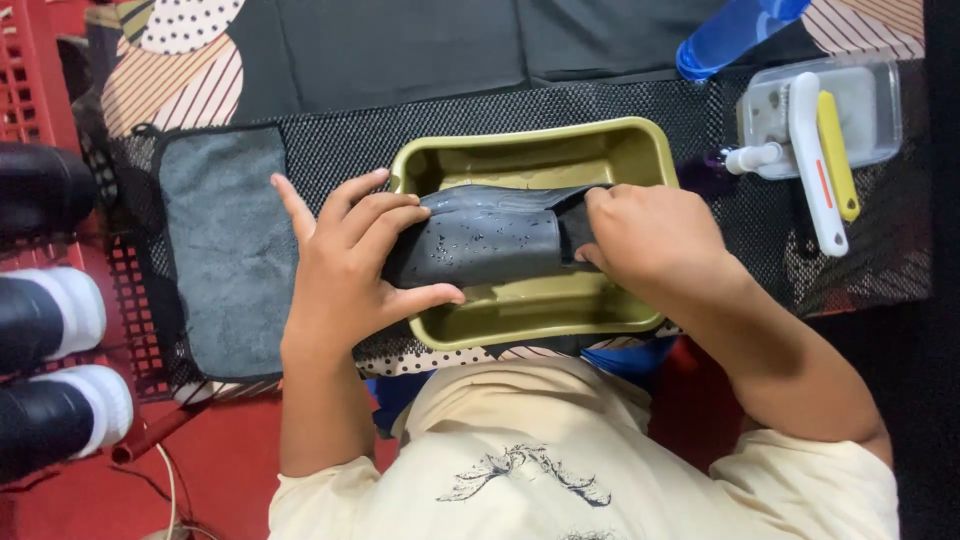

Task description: Cleaning a black leather shoe by spraying it with a cleaning solution, scrubbing it with a brush, and wiping it with a cloth.

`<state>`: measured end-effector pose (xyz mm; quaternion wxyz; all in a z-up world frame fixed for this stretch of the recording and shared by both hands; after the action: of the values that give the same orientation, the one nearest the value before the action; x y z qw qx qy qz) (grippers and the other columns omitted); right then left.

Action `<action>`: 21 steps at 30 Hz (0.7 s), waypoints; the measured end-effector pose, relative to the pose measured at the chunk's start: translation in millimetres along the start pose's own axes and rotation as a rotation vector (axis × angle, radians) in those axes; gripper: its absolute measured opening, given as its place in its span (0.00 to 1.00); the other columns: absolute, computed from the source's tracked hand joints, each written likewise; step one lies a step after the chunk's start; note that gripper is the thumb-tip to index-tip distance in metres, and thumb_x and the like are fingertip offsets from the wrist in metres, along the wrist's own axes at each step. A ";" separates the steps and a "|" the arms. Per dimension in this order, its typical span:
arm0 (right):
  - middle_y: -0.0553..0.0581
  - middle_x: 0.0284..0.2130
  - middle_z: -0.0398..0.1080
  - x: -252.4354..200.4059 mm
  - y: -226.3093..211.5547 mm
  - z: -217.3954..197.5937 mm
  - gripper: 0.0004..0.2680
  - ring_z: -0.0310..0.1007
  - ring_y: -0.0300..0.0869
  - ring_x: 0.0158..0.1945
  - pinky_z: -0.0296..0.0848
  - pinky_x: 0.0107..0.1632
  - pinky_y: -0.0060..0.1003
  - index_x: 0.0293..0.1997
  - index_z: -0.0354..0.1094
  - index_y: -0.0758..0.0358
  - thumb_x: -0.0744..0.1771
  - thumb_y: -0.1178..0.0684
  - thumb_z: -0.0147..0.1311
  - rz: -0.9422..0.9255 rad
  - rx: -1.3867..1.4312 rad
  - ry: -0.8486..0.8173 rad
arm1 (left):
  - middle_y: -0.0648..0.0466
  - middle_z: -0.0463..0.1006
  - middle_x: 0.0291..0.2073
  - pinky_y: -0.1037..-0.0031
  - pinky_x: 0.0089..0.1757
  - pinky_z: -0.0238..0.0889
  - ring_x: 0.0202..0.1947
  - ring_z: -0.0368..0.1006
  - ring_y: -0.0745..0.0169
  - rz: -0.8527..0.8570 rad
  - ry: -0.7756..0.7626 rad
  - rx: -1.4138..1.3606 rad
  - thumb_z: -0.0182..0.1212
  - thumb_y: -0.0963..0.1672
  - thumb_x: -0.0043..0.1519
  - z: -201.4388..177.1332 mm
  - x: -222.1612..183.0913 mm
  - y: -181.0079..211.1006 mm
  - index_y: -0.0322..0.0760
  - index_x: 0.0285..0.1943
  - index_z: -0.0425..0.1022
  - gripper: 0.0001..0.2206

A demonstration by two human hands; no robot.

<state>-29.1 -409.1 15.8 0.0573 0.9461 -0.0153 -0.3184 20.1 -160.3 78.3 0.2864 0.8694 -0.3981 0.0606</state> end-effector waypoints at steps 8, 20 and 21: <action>0.55 0.34 0.79 7.4 -8.8 -2.8 0.12 0.81 0.55 0.38 0.76 0.34 0.49 0.41 0.74 0.56 0.67 0.39 0.60 -0.019 -0.034 -0.141 | 0.56 0.79 0.50 0.15 0.58 0.20 0.63 0.70 0.48 -0.008 0.021 -0.015 0.69 0.65 0.50 -0.1 -1.9 -1.7 0.40 0.53 0.79 0.34; 0.52 0.32 0.80 17.5 -15.8 13.0 0.10 0.81 0.52 0.34 0.75 0.31 0.47 0.35 0.75 0.51 0.64 0.62 0.45 -0.147 -0.151 -0.120 | 0.56 0.80 0.50 0.17 0.60 0.19 0.63 0.71 0.47 -0.013 0.026 -0.043 0.71 0.64 0.50 0.0 -0.3 -2.6 0.40 0.52 0.80 0.34; 0.52 0.32 0.80 18.7 -18.3 12.0 0.10 0.81 0.52 0.34 0.75 0.31 0.47 0.35 0.75 0.51 0.64 0.62 0.45 -0.148 -0.150 -0.123 | 0.56 0.80 0.50 0.17 0.60 0.19 0.63 0.71 0.47 -0.014 0.023 -0.044 0.71 0.64 0.50 0.2 -0.1 -2.6 0.40 0.52 0.80 0.34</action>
<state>-21.5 -393.3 -7.1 0.1032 0.9164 0.0749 -0.3795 21.9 -159.0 76.9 0.3106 0.8648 -0.3899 0.0599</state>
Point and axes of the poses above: each hand's wrist, its own x-axis towards the middle knuckle, its own z-axis out of the palm, y = z × x, the point moved 8 cm from there along x, towards the middle knuckle
